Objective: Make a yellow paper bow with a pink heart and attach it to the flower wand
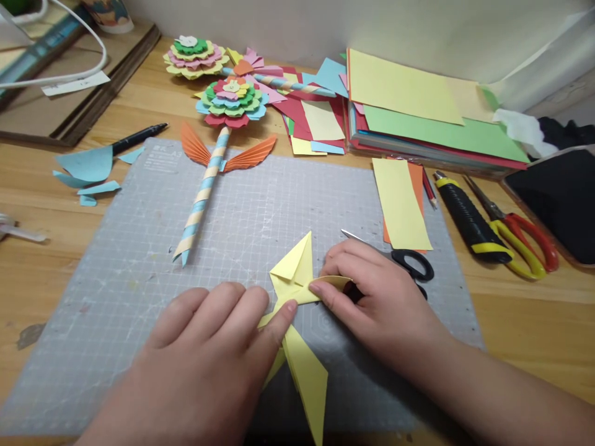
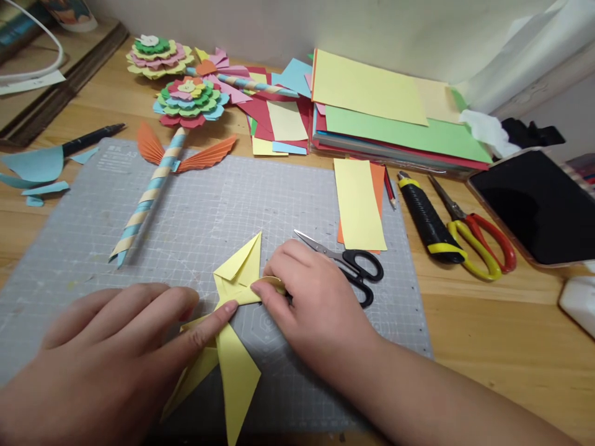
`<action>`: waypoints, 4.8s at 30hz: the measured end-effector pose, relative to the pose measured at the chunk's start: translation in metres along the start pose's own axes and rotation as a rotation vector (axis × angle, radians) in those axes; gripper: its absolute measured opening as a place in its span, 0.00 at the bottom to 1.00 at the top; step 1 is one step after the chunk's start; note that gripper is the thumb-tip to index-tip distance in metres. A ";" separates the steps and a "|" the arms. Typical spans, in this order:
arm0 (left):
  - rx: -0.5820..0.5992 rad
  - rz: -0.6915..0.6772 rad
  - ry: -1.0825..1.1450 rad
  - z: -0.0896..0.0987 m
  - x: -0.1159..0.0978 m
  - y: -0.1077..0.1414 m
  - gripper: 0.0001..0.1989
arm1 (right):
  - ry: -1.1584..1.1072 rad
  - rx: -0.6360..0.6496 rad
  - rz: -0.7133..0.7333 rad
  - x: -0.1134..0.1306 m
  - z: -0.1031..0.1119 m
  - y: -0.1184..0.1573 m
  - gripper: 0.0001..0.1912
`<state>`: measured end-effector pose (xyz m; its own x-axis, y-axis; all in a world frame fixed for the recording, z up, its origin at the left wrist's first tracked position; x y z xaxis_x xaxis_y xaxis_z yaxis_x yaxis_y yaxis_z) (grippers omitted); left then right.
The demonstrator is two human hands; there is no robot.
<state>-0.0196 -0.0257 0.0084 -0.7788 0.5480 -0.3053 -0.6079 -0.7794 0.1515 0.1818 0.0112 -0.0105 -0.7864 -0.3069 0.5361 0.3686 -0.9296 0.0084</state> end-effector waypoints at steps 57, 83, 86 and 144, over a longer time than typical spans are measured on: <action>-0.059 -0.059 0.066 -0.005 0.005 -0.003 0.34 | 0.482 0.004 0.135 0.020 0.018 0.030 0.19; -0.181 -0.102 0.088 -0.006 0.010 0.002 0.25 | 0.195 0.100 0.216 0.020 0.000 0.028 0.17; -0.206 -0.146 0.062 -0.005 0.010 0.000 0.24 | 0.186 0.100 0.210 0.020 0.000 0.029 0.16; -0.267 -0.254 -0.002 -0.008 0.023 0.006 0.26 | 0.087 0.109 0.230 0.015 0.001 0.024 0.16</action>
<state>-0.0401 -0.0200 -0.0055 -0.6087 0.7347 -0.2994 -0.7202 -0.6700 -0.1798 0.1792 -0.0151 -0.0013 -0.7140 -0.5282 0.4596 0.5897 -0.8075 -0.0120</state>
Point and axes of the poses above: each hand's wrist, its own y-axis away from the middle knuckle, its own z-axis out of the back of the hand, x = y × z, the point moved 1 cm from there along -y, towards the middle knuckle, and after that the axes turned 7 degrees about y, right-handed, at the moved point
